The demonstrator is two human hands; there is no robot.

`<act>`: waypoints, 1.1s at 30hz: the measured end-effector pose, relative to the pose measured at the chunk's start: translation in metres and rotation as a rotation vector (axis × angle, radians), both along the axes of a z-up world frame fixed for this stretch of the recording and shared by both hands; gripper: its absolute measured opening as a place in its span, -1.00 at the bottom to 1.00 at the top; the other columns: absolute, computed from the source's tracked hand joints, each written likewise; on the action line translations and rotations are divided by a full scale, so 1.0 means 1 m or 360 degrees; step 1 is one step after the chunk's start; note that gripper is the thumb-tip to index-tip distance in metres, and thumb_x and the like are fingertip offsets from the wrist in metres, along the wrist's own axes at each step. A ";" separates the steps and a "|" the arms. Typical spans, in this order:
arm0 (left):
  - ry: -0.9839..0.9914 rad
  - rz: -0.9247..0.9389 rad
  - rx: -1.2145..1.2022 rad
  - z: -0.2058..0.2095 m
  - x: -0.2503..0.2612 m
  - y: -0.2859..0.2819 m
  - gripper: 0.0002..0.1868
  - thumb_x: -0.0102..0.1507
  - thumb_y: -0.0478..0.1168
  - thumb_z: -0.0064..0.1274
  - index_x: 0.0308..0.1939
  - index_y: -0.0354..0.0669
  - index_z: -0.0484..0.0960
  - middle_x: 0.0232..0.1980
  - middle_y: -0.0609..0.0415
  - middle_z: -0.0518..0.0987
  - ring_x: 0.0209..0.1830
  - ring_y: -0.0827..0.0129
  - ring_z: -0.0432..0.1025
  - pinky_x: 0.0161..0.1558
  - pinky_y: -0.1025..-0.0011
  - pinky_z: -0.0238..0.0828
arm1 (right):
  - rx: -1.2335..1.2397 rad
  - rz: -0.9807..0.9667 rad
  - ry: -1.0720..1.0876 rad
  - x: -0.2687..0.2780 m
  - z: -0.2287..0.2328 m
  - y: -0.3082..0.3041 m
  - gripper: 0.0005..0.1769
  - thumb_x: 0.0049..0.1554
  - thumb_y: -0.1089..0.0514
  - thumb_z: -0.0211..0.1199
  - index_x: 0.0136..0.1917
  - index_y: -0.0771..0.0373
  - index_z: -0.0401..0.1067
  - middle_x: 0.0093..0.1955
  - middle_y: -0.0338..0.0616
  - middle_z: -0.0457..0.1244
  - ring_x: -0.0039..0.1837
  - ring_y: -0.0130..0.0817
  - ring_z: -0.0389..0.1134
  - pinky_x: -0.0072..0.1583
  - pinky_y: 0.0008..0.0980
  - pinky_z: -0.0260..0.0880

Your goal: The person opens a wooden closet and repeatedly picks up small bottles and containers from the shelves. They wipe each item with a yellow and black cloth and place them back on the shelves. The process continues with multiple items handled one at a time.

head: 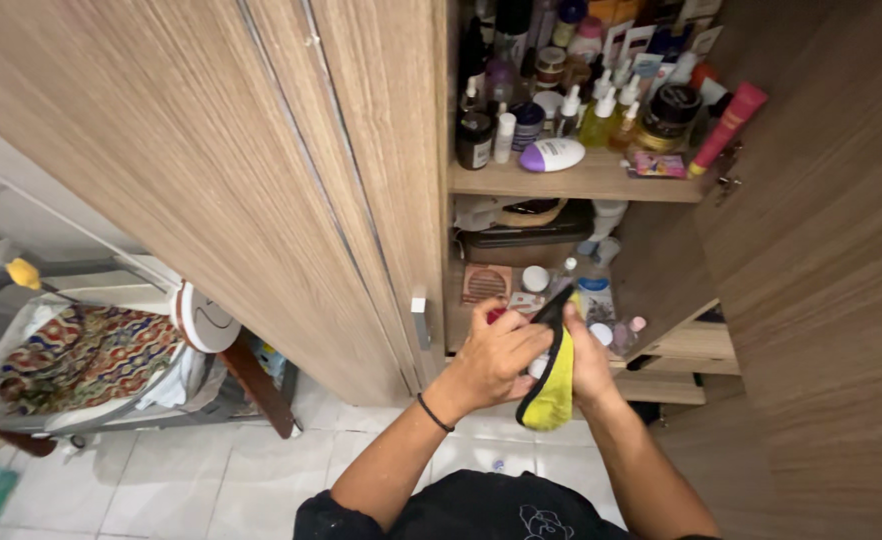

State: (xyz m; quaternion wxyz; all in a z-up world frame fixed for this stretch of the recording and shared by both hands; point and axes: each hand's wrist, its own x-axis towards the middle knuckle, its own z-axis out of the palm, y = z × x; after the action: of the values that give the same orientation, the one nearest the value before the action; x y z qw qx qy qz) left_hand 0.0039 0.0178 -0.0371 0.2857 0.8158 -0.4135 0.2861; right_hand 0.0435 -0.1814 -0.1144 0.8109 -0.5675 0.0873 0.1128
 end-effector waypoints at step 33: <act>0.0170 -0.0210 -0.0283 0.021 -0.024 -0.051 -0.46 0.14 0.04 0.34 0.12 -0.07 0.60 0.09 0.15 0.60 0.17 0.29 0.48 0.47 -0.08 -0.06 | 0.0234 0.0092 -0.0555 -0.034 0.033 0.019 -0.67 0.31 -0.02 0.05 0.13 0.25 0.43 0.01 -0.08 0.34 0.04 -0.24 0.35 0.10 -0.22 0.35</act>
State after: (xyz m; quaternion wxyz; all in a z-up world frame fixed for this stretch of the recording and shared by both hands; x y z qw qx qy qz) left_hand -0.0200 -0.0329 -0.0160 0.3965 0.7724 -0.4235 0.2584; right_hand 0.0094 -0.1628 -0.0814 0.8495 -0.5200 -0.0793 0.0421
